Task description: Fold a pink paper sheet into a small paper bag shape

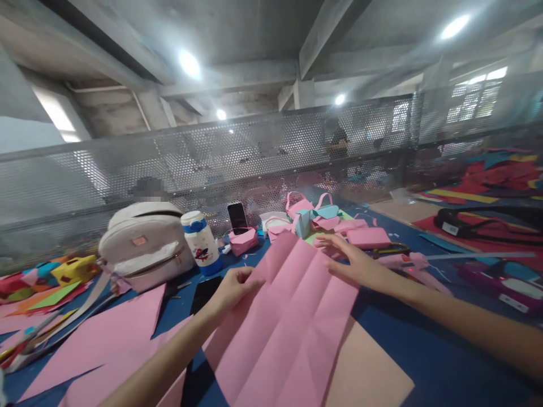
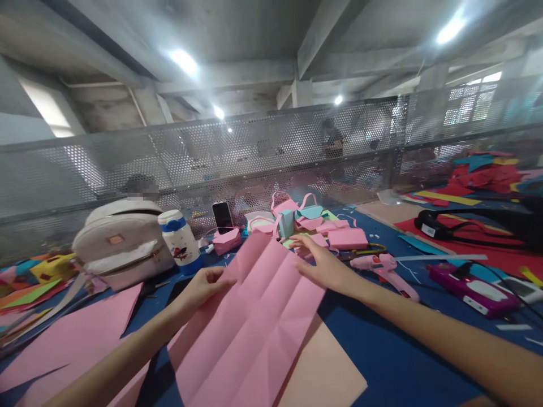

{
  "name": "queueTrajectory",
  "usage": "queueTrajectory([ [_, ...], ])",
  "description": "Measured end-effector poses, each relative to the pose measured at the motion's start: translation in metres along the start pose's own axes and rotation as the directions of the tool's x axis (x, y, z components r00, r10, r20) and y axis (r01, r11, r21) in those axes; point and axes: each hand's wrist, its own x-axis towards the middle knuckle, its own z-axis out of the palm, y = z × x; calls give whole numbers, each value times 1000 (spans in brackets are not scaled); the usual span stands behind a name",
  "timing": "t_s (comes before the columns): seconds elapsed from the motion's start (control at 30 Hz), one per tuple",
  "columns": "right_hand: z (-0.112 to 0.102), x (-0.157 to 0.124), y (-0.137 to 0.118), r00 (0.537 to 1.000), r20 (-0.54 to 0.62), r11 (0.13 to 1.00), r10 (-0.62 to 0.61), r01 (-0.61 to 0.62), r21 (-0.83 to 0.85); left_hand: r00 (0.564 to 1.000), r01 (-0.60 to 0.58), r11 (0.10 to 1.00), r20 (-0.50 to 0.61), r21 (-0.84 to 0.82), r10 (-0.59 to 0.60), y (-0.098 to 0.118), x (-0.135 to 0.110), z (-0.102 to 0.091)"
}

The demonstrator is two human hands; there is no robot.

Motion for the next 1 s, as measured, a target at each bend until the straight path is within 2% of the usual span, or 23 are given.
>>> queueTrajectory([
  [0.1, 7, -7, 7, 989, -37, 957, 146, -132, 259, 991, -22, 992, -132, -125, 6, -7, -9, 2],
  [0.2, 19, -12, 4, 943, 87, 792, 322, -318, 522, 977, -47, 977, -212, -208, 2, -13, -15, 11],
  [0.27, 29, -15, 2, 932, 150, 738, 331, -355, 574, 971, -65, 969, -241, -236, 7, -18, -18, 18],
  [0.4, 48, -18, 6, 966, 147, 849, 211, -255, 463, 965, -93, 969, -261, -227, 31, -29, -19, 26],
  [0.47, 53, -20, 11, 971, 143, 891, 194, -235, 388, 963, -97, 974, -267, -203, 41, -34, -18, 26],
  [0.73, 53, -30, 21, 970, 153, 906, 187, -231, 354, 965, -51, 987, -261, -153, 10, -51, -16, 24],
  [1.0, 52, -32, 23, 977, 149, 934, 151, -190, 302, 969, -47, 989, -247, -143, 11, -46, -20, 29],
])
